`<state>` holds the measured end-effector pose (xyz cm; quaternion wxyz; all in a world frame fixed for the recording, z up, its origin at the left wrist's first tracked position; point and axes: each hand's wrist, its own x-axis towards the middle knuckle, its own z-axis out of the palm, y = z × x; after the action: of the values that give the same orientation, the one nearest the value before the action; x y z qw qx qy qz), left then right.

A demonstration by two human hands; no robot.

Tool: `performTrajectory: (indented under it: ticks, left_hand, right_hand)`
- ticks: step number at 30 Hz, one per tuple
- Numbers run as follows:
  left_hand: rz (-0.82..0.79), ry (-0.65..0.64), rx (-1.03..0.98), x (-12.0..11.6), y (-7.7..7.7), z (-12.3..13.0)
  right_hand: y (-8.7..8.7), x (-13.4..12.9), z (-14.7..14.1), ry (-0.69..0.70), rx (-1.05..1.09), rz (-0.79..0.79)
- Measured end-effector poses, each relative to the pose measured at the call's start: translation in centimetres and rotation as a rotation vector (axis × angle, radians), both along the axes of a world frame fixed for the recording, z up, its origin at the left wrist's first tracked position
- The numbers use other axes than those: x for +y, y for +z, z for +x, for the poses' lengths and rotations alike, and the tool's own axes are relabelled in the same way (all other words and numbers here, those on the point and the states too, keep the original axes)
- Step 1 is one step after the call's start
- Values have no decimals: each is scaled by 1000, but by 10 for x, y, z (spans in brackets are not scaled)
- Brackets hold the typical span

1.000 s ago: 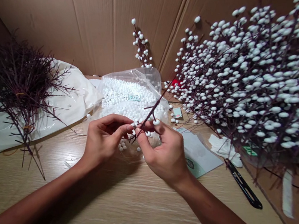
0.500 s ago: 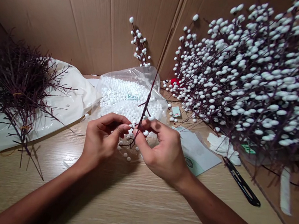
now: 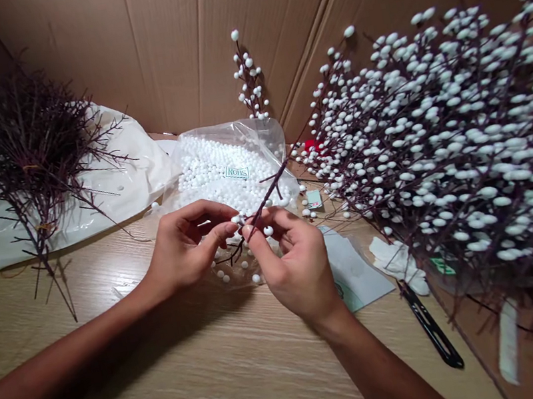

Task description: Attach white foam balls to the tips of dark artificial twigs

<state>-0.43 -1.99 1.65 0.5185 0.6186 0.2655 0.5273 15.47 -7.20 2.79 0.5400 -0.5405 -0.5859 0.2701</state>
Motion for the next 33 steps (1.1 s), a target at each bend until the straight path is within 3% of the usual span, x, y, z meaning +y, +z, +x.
performTrajectory:
  ticks: [9,25,30,33]
  left_hand:
    - [-8,55,54,0,3,-3]
    - [-25,14,85,0,2,-1]
    - [-172,-45,-64,1,9,-3]
    - [-237,1,-174,2,11,-4]
  right_hand:
    - [-1,0,-1,18,15,-16]
    - [5,-1,2,43,110,-97]
    - [6,3,16,133,230,-95]
    - [11,3,27,253,370,-123]
